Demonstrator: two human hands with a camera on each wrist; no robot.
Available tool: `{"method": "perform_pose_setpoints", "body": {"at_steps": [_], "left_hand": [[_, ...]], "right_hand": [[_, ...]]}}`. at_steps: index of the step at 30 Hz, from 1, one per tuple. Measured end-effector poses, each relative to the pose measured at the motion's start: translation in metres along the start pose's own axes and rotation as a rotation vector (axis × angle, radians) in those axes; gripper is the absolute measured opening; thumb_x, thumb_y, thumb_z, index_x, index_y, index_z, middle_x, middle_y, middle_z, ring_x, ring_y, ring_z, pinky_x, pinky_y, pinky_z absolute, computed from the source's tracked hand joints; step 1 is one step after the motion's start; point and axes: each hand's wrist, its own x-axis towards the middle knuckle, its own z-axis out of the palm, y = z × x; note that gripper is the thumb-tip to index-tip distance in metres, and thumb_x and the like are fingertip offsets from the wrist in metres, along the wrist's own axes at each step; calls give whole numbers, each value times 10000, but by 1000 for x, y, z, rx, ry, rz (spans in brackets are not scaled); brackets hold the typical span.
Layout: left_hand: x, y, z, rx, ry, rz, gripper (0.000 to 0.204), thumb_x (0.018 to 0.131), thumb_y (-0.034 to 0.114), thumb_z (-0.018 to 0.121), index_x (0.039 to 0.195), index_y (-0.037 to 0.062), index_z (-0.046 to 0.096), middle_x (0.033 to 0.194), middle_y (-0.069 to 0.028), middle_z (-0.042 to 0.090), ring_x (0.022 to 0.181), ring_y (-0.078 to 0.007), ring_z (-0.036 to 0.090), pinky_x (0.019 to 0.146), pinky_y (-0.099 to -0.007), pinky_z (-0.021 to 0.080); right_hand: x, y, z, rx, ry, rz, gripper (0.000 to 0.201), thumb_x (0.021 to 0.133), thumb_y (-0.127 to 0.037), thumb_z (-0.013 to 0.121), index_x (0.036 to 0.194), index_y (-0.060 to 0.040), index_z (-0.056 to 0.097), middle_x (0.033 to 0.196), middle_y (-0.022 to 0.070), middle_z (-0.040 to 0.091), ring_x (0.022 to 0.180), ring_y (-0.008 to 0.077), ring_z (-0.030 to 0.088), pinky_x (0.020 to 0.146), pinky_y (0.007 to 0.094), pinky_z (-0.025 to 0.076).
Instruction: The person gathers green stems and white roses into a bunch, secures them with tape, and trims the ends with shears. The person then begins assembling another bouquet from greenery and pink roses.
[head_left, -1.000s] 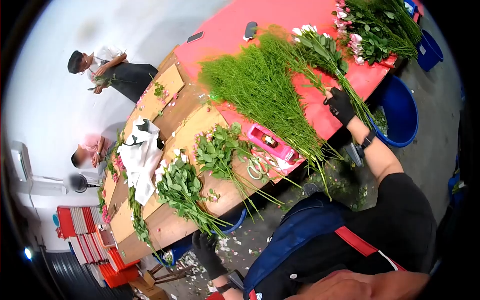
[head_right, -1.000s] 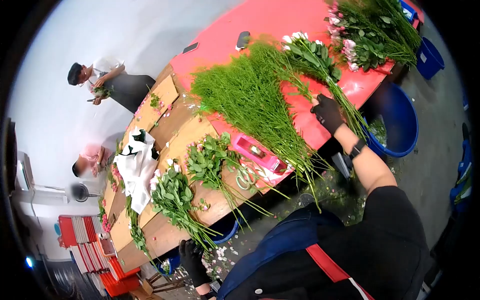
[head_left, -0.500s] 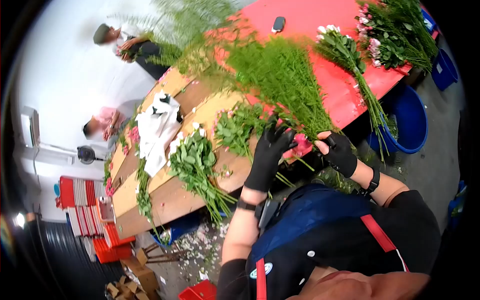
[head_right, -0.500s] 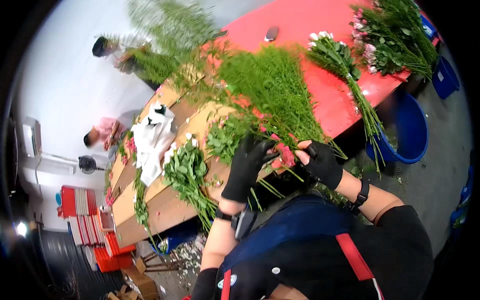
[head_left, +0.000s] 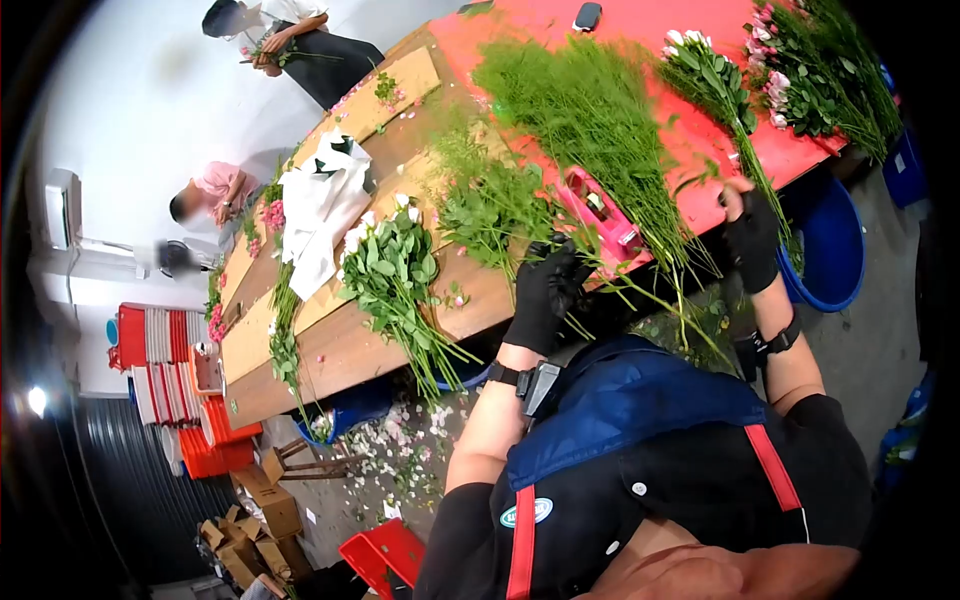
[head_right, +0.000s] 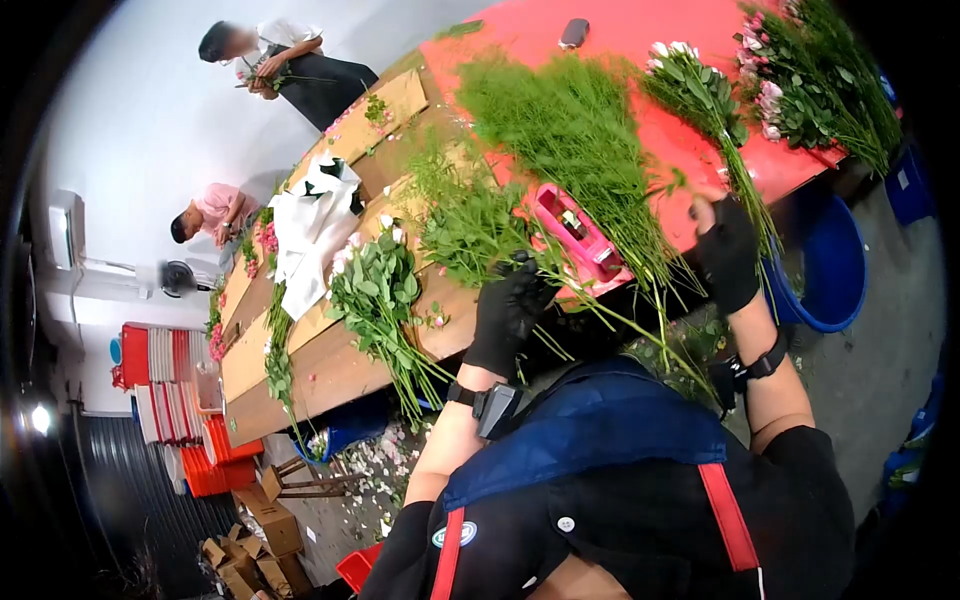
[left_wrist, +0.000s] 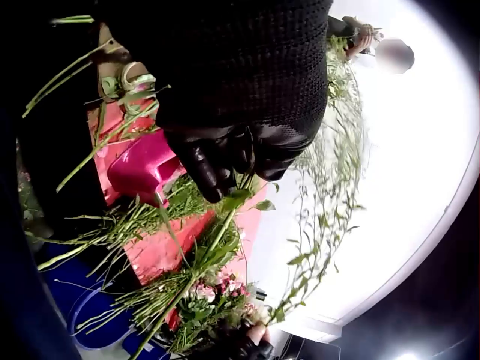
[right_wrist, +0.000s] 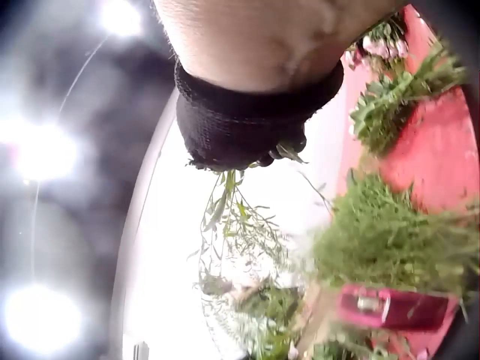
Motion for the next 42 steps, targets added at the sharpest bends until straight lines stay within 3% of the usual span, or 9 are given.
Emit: {"method": "perform_pose_setpoints", "body": {"at_steps": [2, 7, 9, 10, 12, 14, 19, 22, 42], "left_hand": [[-5, 1, -10, 664, 1, 343, 106, 800, 12, 638, 905, 17, 656, 785, -123, 666, 722, -185, 639, 657, -333, 531], [-14, -35, -30, -1020, 232, -340, 120, 809, -11, 617, 923, 7, 649, 809, -58, 646, 696, -159, 615, 655, -285, 514], [-21, -66, -50, -457, 149, -113, 179, 846, -27, 555, 1018, 23, 562, 742, -34, 552, 584, -98, 511, 456, -181, 426], [-26, -40, -51, -1290, 122, -483, 192, 843, -35, 557, 1027, 20, 557, 716, -21, 529, 551, -77, 485, 407, -153, 369], [-36, -19, -54, -1235, 204, -570, 196, 852, -31, 550, 1040, 25, 565, 685, -5, 500, 497, -56, 443, 384, -143, 304], [-45, -27, -55, -1162, 269, -529, 271, 850, -31, 554, 1117, 14, 554, 781, -61, 573, 548, -64, 492, 392, -146, 311], [-57, -14, -47, -286, 144, -58, 486, 863, 11, 574, 1326, 19, 426, 1124, -153, 600, 796, -168, 630, 583, -230, 507], [-62, -6, -37, -1010, 146, -297, 459, 917, 145, 549, 1355, 108, 418, 1075, -90, 598, 927, -317, 627, 781, -445, 552], [-95, 10, -11, -111, -123, -168, 373, 858, 91, 627, 1209, 16, 522, 1093, -145, 628, 1008, -208, 601, 852, -304, 481]], "right_hand": [[26, 12, -21, 15, 81, 64, 164, 934, -159, 539, 940, -16, 619, 749, 89, 604, 700, 135, 581, 656, 277, 460], [67, 55, -37, 82, 63, 91, 199, 939, -181, 554, 990, -1, 618, 756, 34, 608, 697, 95, 560, 647, 241, 451], [75, 99, -17, 169, 37, 26, 157, 933, -159, 566, 983, -22, 625, 745, 20, 596, 658, 76, 544, 612, 227, 444], [76, 119, -6, 215, 15, 234, 177, 929, -204, 582, 970, -38, 627, 721, 36, 599, 632, 93, 548, 607, 233, 449], [72, 142, 11, -35, -112, 309, 198, 907, -177, 577, 1029, -26, 618, 809, 56, 637, 725, 159, 604, 665, 283, 476], [59, 152, 26, -677, -53, -435, 221, 854, -156, 593, 1036, -33, 618, 878, 118, 641, 817, 282, 604, 723, 378, 481], [-2, 110, 94, -177, -585, -217, 245, 806, -300, 634, 749, -62, 638, 751, 157, 609, 771, 346, 604, 696, 441, 469], [-7, 106, 130, -190, -769, 160, 353, 764, -392, 652, 784, -40, 667, 776, 185, 644, 757, 350, 620, 679, 437, 476], [-95, -49, 134, 455, -1048, 373, 168, 919, -173, 564, 834, -40, 509, 746, -2, 489, 679, 89, 441, 606, 272, 388]]}}
